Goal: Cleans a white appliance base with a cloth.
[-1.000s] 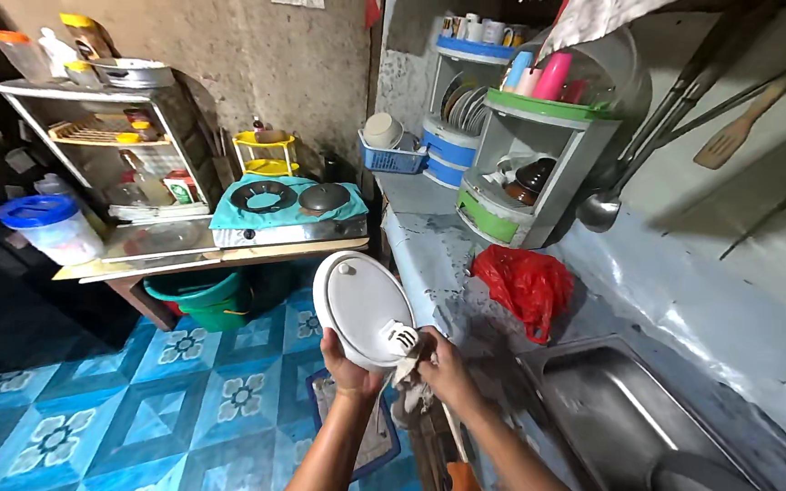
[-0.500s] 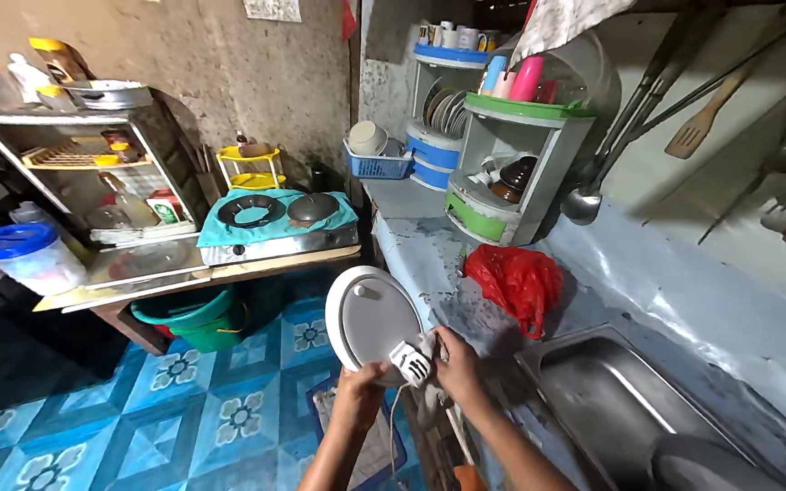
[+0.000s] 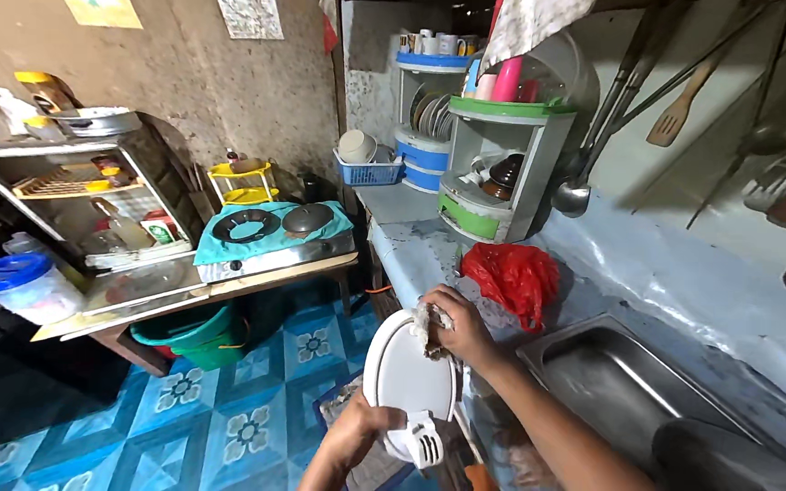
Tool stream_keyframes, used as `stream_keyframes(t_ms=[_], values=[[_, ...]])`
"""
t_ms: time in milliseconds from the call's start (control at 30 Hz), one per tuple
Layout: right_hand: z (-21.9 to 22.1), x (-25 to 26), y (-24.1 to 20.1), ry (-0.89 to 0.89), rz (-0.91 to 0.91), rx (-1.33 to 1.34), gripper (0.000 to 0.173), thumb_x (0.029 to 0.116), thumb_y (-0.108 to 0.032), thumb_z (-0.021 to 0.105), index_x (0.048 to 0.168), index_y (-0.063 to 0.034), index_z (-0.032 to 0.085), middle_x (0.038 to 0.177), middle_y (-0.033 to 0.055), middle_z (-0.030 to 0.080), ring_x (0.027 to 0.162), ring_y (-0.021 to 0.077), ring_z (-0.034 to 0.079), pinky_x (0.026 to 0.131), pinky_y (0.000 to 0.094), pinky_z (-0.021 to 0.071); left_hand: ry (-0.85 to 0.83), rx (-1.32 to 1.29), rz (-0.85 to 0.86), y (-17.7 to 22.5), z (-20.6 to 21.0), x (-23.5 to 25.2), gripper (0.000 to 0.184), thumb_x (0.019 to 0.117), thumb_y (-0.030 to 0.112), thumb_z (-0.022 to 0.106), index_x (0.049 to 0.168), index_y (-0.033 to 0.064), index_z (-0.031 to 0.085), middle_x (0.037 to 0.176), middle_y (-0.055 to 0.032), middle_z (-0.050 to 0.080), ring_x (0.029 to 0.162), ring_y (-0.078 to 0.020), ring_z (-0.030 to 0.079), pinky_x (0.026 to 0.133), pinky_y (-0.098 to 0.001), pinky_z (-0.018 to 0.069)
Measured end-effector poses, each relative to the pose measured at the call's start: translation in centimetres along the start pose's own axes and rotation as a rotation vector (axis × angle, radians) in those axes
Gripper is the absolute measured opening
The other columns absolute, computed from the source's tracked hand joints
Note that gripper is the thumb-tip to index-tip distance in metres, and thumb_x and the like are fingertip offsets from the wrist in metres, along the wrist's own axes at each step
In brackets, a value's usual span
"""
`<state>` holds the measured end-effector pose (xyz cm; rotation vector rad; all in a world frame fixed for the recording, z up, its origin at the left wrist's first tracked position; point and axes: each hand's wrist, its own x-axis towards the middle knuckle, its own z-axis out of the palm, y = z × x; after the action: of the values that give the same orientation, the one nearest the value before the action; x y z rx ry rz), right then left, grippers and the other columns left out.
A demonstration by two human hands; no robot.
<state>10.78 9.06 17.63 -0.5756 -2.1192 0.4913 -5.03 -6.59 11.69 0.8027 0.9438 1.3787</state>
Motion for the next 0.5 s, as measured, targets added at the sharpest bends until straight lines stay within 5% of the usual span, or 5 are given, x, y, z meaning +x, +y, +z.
stream_keyframes(t_ms=[267, 367, 433, 500], values=[[4.3, 0.5, -1.3, 0.008, -0.474, -0.173, 0.033, 0.0794, -0.017, 0.077, 0.112, -0.0127, 0.075, 0.117, 0.0195, 0.071, 0.102, 0.0355, 0.070, 0.082, 0.0507, 0.0592, 0.047, 0.399, -0.068, 2.1, 0.0, 0.7, 0.028, 0.0743, -0.006, 0.066, 0.101, 0.0037, 0.065, 0.085, 0.0001, 0.074, 0.078, -0.0074, 0.072, 0.075, -0.0293, 0.0616], [7.3, -1.6, -4.3, -0.012, -0.503, -0.145, 0.030, 0.0854, -0.014, 0.073, 0.115, -0.0172, 0.075, 0.121, 0.0185, 0.071, 0.110, 0.0344, 0.070, 0.089, 0.0494, 0.0588, 0.199, 0.792, 0.090, -0.1, 0.2, 1.0, 0.036, 0.0810, 0.014, 0.078, 0.110, -0.0049, 0.069, 0.100, -0.0110, 0.071, 0.096, -0.0148, 0.067, 0.089, -0.0374, 0.0538], [7.9, -2.0, -5.1, -0.023, -0.378, -0.140, 0.045, 0.0749, -0.002, 0.078, 0.118, -0.0136, 0.075, 0.128, 0.0225, 0.068, 0.126, 0.0458, 0.060, 0.103, 0.0641, 0.0484, 0.306, 0.868, 0.154, -1.0, 0.3, 1.4, 0.041, 0.0822, 0.017, 0.077, 0.113, -0.0081, 0.068, 0.105, -0.0192, 0.071, 0.102, -0.0240, 0.067, 0.094, -0.0451, 0.0513], [8.1, -1.4, -4.4, 0.015, -0.231, -0.170, 0.062, 0.0583, -0.003, 0.084, 0.118, -0.0118, 0.074, 0.130, 0.0253, 0.065, 0.130, 0.0530, 0.054, 0.104, 0.0738, 0.0403, 0.359, 0.863, 0.107, -0.8, 0.7, 2.0, 0.032, 0.0841, 0.011, 0.073, 0.111, -0.0061, 0.068, 0.102, -0.0179, 0.071, 0.100, -0.0251, 0.068, 0.093, -0.0472, 0.0526]])
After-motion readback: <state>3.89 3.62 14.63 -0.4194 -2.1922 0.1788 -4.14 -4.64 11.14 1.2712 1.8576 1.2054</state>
